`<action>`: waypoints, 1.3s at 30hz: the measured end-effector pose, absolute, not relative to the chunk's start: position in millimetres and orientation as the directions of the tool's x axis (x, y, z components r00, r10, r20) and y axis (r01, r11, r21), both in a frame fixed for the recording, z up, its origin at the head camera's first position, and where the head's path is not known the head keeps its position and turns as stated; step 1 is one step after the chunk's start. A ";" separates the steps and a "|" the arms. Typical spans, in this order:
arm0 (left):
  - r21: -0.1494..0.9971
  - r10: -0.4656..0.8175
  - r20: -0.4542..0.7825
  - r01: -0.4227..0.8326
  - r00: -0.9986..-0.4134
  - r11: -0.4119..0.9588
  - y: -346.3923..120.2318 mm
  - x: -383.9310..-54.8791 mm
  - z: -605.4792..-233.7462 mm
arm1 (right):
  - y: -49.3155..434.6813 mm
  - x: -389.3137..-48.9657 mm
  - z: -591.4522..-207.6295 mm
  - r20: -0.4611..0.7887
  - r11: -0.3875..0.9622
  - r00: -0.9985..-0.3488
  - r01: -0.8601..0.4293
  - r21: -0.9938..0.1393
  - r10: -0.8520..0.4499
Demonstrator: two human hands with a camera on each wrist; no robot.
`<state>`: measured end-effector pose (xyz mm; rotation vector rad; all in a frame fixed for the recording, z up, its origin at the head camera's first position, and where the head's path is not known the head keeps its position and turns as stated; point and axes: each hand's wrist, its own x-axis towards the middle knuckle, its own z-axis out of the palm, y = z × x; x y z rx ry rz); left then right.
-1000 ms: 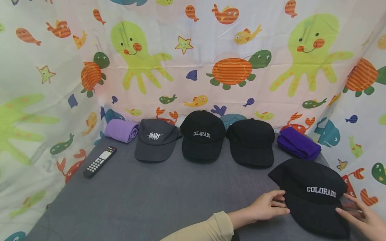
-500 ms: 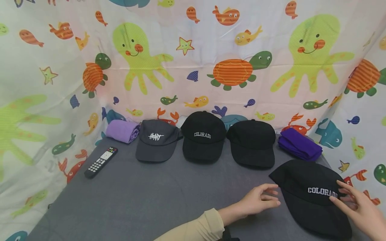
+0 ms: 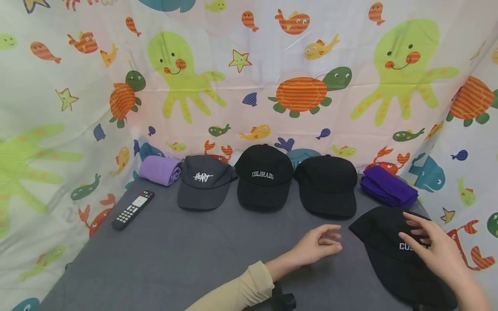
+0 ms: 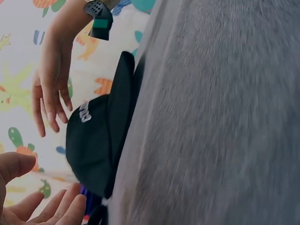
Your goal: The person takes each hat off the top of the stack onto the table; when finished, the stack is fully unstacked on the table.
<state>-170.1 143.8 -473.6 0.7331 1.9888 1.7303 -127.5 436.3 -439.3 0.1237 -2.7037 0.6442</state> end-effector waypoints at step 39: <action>0.856 0.390 0.256 0.395 -0.885 0.335 13.8 -252.0 -481.2 | 276.2 -216.7 -464.8 0.454 0.719 -0.837 -0.516 -0.466 -0.306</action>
